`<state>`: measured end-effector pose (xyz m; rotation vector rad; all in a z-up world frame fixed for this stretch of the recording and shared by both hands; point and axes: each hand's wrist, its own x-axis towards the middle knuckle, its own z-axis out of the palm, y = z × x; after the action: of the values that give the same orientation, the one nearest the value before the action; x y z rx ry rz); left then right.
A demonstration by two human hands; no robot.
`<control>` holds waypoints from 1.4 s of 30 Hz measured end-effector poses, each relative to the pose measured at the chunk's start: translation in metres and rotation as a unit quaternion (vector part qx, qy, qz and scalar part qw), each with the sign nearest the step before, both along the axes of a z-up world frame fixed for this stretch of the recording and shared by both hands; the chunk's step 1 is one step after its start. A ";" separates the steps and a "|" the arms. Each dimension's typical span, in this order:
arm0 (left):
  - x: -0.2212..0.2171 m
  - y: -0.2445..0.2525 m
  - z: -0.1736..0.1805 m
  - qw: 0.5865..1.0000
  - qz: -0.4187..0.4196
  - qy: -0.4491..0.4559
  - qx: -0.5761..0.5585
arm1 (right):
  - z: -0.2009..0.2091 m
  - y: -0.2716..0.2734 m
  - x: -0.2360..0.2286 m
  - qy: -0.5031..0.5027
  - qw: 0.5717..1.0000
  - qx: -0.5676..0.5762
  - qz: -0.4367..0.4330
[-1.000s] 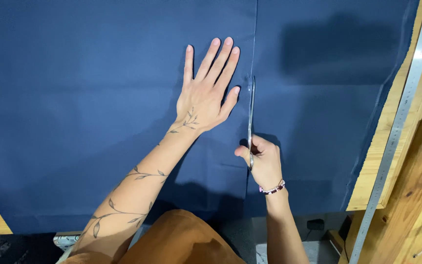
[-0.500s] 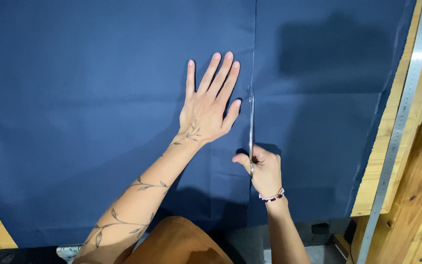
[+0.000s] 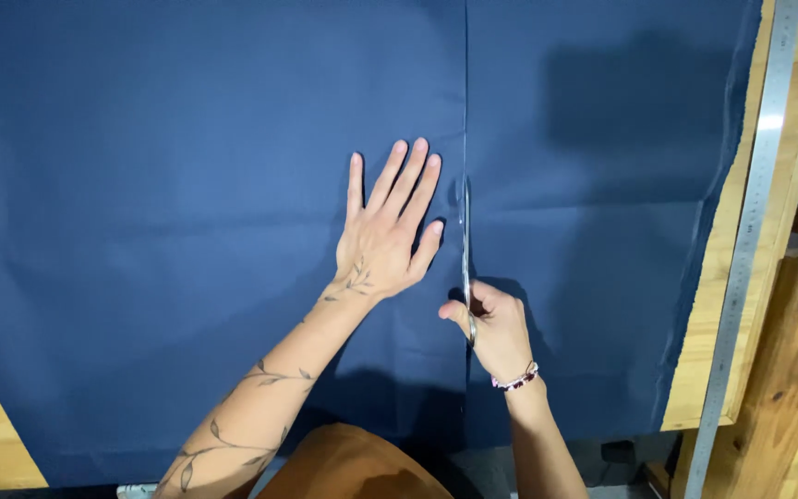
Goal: The person aligns a long metal ruler on a large piece of blue fabric laid out on a wooden table. They use pins to secure the fabric along the ruler's edge. Then, using a pair of scissors, they cut the fabric along the straight line marked by the ruler.
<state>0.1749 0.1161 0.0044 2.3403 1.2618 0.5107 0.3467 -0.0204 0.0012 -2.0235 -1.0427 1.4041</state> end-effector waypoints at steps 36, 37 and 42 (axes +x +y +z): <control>0.000 0.153 0.013 0.992 -0.074 0.096 0.040 | 0.027 0.036 -0.011 -0.011 0.999 -0.015 0.048; 0.000 0.153 0.013 0.991 -0.070 0.107 0.052 | 0.027 0.037 -0.012 -0.016 0.999 -0.003 0.045; 0.003 0.154 0.011 0.990 -0.063 0.118 0.052 | 0.020 0.033 -0.012 -0.055 0.997 0.027 0.056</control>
<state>0.1781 0.2702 0.0155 2.6101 1.2018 0.2712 0.3344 0.0122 0.0212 -2.0505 -1.2467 1.3156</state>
